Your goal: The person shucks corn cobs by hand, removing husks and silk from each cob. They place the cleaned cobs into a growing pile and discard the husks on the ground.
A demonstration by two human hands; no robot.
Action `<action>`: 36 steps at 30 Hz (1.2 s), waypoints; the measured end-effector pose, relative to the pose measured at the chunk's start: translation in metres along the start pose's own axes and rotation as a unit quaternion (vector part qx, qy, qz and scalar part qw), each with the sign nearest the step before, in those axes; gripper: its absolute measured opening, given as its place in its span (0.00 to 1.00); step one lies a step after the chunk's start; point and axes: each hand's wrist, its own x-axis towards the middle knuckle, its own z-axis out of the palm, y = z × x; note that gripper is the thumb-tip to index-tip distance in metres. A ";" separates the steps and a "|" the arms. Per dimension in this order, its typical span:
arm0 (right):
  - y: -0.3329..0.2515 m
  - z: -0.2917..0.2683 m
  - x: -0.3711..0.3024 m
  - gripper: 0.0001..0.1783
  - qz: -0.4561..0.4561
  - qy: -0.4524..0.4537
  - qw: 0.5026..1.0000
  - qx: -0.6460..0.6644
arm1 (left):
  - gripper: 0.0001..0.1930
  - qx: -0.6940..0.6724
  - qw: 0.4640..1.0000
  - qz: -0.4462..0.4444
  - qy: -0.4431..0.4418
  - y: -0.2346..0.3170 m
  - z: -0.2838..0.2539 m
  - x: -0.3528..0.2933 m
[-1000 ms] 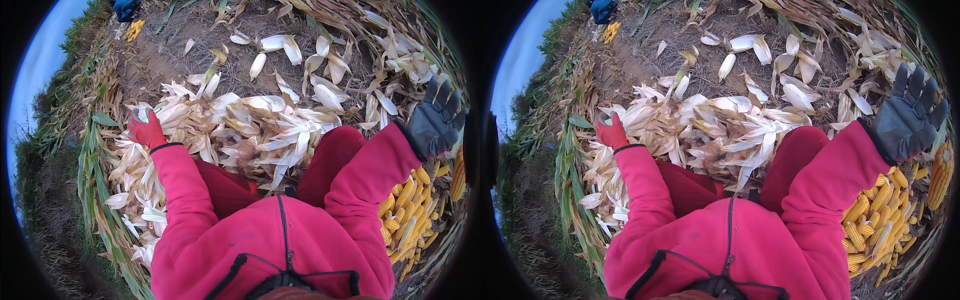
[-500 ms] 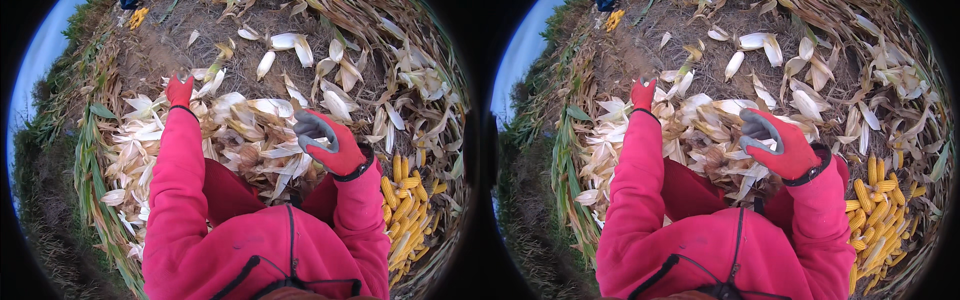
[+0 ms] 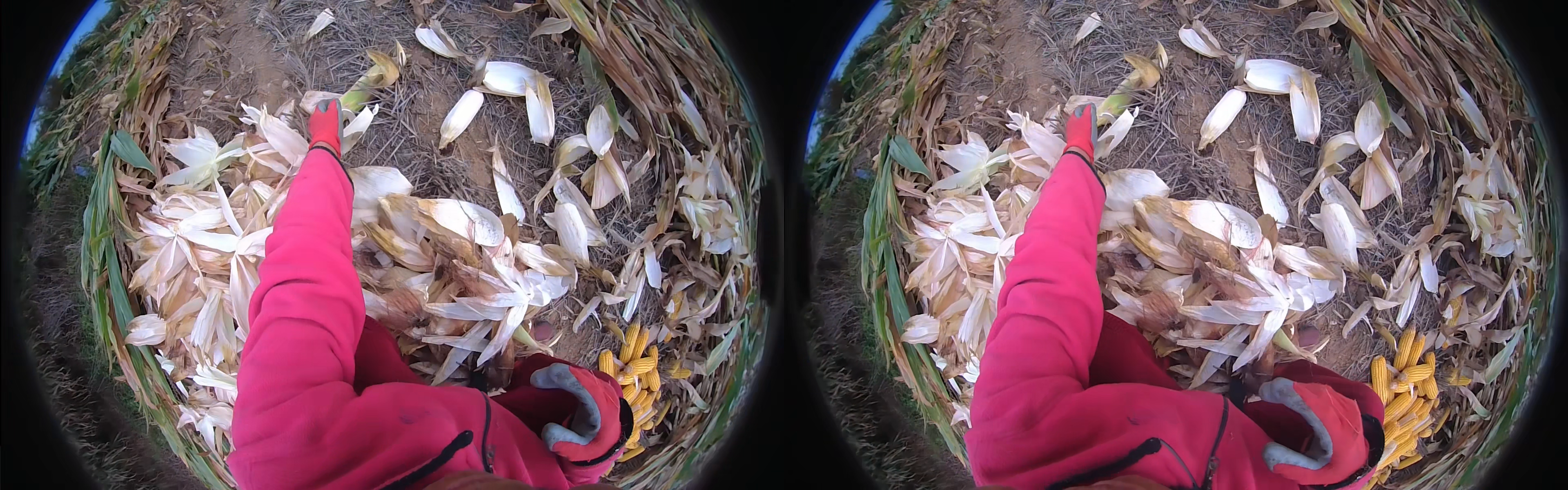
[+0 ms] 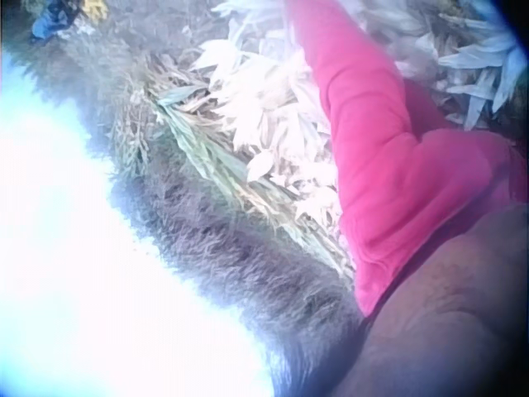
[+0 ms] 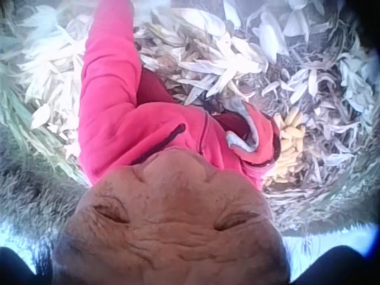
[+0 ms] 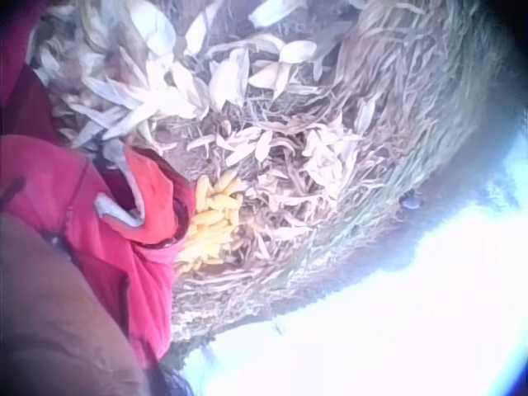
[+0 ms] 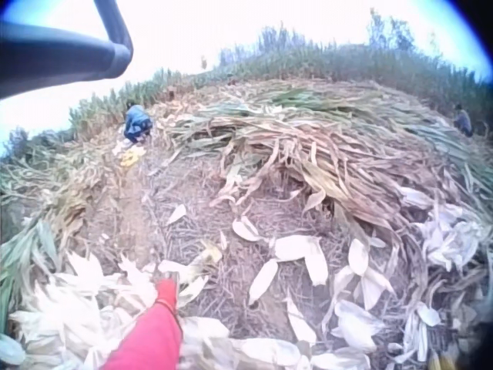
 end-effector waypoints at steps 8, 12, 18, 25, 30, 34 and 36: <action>0.040 -0.001 -0.012 0.39 0.265 0.241 0.934 0.012 | 0.30 0.179 0.980 -0.084 -0.024 -0.069 0.068 0.019; 0.056 -0.004 -0.018 0.37 0.283 0.251 0.926 -0.007 | 0.40 0.273 0.952 -0.135 -0.012 -0.100 0.080 0.029; 0.075 -0.018 -0.025 0.33 0.351 0.230 0.900 0.117 | 0.49 0.251 0.966 -0.062 -0.025 -0.153 0.065 0.044; 0.079 -0.005 -0.002 0.38 0.334 0.253 0.908 -0.001 | 0.45 0.391 0.886 -0.093 -0.232 -0.072 0.059 0.051; 0.093 -0.008 -0.009 0.34 0.310 0.222 0.924 0.042 | 0.53 0.339 0.927 -0.017 -0.157 -0.079 0.092 0.064; 0.070 -0.009 0.014 0.31 0.341 0.206 0.911 0.112 | 0.49 0.242 0.935 -0.032 -0.259 -0.057 0.096 0.042; 0.076 -0.011 0.008 0.31 0.288 0.180 0.936 0.093 | 0.44 0.174 0.944 -0.108 -0.258 -0.075 0.096 0.017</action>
